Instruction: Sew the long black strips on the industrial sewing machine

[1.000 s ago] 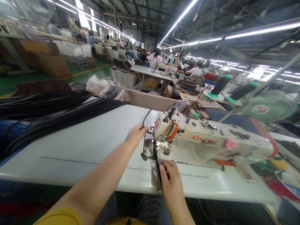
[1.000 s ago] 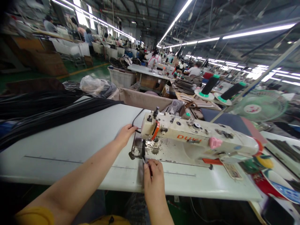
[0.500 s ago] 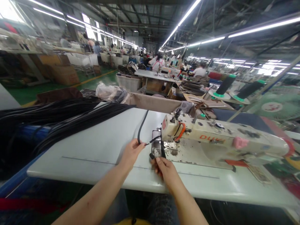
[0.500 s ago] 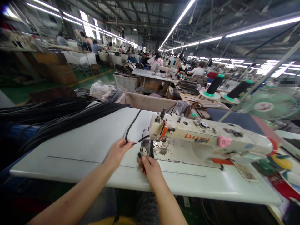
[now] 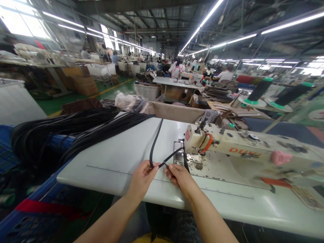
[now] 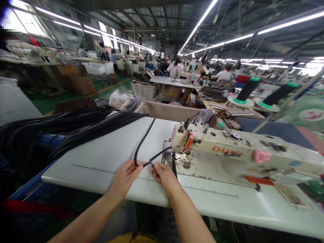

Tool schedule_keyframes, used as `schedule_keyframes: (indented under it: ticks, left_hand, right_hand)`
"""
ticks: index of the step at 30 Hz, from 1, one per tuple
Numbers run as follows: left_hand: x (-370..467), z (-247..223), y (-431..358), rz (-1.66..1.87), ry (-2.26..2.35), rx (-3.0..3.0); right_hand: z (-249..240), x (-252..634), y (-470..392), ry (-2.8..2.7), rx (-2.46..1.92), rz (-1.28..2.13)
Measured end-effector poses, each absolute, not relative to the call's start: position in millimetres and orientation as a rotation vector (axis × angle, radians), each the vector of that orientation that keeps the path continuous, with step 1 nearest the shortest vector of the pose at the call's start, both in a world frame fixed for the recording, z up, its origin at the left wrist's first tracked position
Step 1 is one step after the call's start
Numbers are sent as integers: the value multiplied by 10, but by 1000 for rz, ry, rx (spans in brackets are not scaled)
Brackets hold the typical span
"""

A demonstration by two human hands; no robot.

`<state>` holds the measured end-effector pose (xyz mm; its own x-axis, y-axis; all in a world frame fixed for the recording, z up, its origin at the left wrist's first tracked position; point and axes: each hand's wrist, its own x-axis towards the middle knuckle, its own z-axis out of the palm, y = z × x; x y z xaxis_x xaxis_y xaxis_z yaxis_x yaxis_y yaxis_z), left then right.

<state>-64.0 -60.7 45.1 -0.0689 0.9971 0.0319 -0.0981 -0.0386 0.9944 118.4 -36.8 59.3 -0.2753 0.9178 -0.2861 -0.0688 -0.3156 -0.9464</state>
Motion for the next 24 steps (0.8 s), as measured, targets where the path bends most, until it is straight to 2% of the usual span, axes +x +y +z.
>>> schedule_keyframes:
  ticks: [15, 21, 24]
  left_hand:
    - [-783, 504, -751, 1367, 1201, 1159]
    - [-837, 507, -782, 1337, 1211, 1229]
    - [-931, 533, -749, 1281, 1282, 1309]
  right_hand:
    - [660, 1153, -449, -1258, -1220, 1760]
    - [666, 1119, -413, -1380, -1259, 1593]
    - [662, 1250, -472, -1629, -1462, 1129]
